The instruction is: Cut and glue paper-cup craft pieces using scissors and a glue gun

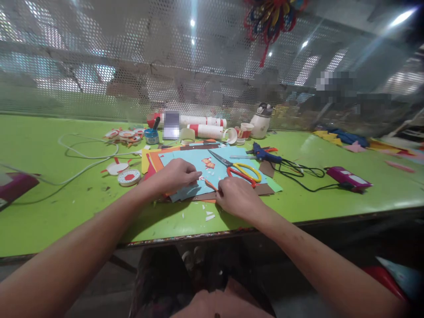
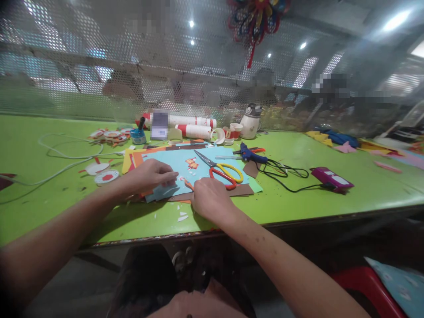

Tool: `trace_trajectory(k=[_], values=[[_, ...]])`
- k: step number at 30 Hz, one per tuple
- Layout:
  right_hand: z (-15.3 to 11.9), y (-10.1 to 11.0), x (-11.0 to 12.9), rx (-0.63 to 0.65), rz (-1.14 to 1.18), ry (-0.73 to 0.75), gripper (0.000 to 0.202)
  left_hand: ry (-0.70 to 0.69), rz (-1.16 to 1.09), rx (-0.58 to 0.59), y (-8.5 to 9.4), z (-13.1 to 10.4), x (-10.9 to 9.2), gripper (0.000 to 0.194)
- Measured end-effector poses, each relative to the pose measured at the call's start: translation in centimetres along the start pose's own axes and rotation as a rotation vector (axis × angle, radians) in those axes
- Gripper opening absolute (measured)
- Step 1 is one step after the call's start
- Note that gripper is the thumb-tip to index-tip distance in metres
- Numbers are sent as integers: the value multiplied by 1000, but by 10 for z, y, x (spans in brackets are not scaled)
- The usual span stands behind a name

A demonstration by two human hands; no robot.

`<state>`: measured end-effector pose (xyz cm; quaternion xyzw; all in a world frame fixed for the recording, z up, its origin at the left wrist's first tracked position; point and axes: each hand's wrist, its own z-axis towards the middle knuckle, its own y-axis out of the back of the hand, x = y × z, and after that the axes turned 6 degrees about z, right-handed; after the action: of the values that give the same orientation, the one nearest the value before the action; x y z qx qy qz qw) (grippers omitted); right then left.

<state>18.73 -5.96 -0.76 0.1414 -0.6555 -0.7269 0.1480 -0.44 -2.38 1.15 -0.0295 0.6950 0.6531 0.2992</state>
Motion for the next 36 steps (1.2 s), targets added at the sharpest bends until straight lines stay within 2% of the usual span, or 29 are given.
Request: trace_trajectory(k=[5,14,21,26,29,31,34,36], values=[[-4,-4,-1,-63,-9,13,22,13,-35,14,0,1,0,38],[-16,-12,0,-271,-50,106,23,5,-67,14,-1,2,2,39],[-45,8,-13,-406,-43,212,24,-4,-80,20,-2,4,7,39],[-90,18,-33,-509,114,180,16,-11,-79,20,-4,5,7,38],[-129,18,-46,-614,266,146,10,0,-96,24,-3,4,4,39],[-158,16,-58,-659,334,140,14,16,-113,26,-2,3,3,39],[-204,6,-84,-688,311,-11,14,32,-95,36,-2,4,3,40],[-230,-9,-103,-696,291,-146,13,29,-85,53,-3,6,6,40]])
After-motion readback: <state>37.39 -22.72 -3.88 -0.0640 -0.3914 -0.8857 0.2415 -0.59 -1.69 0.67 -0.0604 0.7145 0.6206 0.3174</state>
